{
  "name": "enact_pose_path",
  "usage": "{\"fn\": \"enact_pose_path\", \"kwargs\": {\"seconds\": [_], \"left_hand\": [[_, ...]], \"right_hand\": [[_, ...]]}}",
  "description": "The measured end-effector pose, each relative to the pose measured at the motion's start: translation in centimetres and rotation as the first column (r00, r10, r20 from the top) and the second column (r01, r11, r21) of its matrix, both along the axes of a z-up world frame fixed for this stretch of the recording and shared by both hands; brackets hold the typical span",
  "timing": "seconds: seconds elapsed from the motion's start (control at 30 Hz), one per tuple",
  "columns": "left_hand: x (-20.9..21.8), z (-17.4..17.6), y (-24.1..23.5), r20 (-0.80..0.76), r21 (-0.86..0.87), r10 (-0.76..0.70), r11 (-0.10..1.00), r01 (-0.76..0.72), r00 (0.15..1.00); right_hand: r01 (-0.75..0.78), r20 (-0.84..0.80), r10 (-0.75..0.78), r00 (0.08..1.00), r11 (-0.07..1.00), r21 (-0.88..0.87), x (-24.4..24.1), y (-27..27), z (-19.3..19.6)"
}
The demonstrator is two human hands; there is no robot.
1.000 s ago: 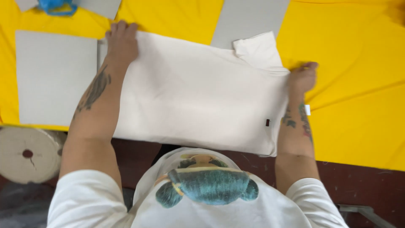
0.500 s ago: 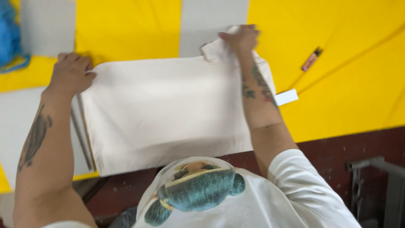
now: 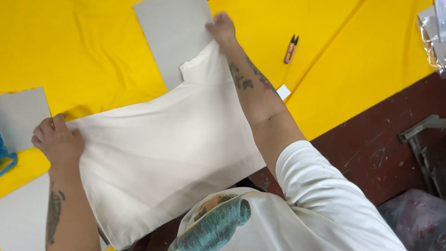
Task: Folding a white t-shirt using a cardboard template and placing it into a plastic bag.
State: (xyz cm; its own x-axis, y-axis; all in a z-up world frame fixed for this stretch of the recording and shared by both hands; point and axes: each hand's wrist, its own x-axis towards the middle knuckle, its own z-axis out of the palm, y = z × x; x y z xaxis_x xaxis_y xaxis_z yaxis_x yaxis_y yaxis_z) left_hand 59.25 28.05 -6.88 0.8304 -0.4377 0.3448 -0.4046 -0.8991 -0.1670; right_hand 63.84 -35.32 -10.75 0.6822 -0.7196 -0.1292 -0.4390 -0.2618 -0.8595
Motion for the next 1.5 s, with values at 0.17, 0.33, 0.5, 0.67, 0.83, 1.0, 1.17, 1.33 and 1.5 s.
{"fn": "enact_pose_path", "kwargs": {"seconds": [0.17,0.33,0.5,0.67,0.83,1.0,1.17,1.33,1.5], "left_hand": [[-1.3,7.8,-11.1,-0.059,-0.505,-0.345,0.82,0.27,0.937],[-4.4,19.3,-22.0,-0.342,-0.933,-0.61,0.312,-0.181,0.715],[-7.7,15.5,-22.0,-0.415,-0.875,-0.794,0.215,-0.434,0.444],[-14.4,10.1,-18.6,-0.787,-0.582,-0.577,0.579,-0.571,0.217],[-16.7,3.2,-19.6,-0.891,-0.255,-0.192,0.961,-0.104,0.41],[-18.4,6.4,-23.8,-0.819,-0.405,-0.291,0.904,-0.14,0.494],[-11.5,-0.8,-14.2,-0.547,-0.347,-0.223,0.938,0.024,0.807],[-7.9,2.3,-6.1,-0.521,-0.383,-0.049,0.905,-0.183,0.852],[-5.3,2.1,-2.1,-0.354,-0.368,-0.073,0.928,-0.067,0.932]], "right_hand": [[-0.179,0.367,0.087,0.926,0.958,0.224,-2.5,0.8,8.6],[-0.513,0.76,0.092,0.643,0.789,0.338,-12.7,8.7,18.7],[-0.429,0.618,0.057,0.784,0.769,0.473,-28.7,14.2,18.5],[-0.314,0.007,0.333,0.943,0.896,-0.316,-45.2,7.9,9.6],[-0.298,-0.237,0.191,0.952,0.741,-0.602,-52.1,4.4,5.5],[-0.246,-0.117,0.216,0.969,0.847,-0.471,-49.0,4.0,8.2],[-0.294,0.117,0.438,0.892,0.755,-0.586,-39.8,1.6,9.2],[-0.37,-0.104,0.379,0.92,0.744,-0.557,-28.7,-0.6,5.8],[-0.439,0.79,-0.311,0.529,0.696,0.568,-24.1,-20.2,-15.3]]}}
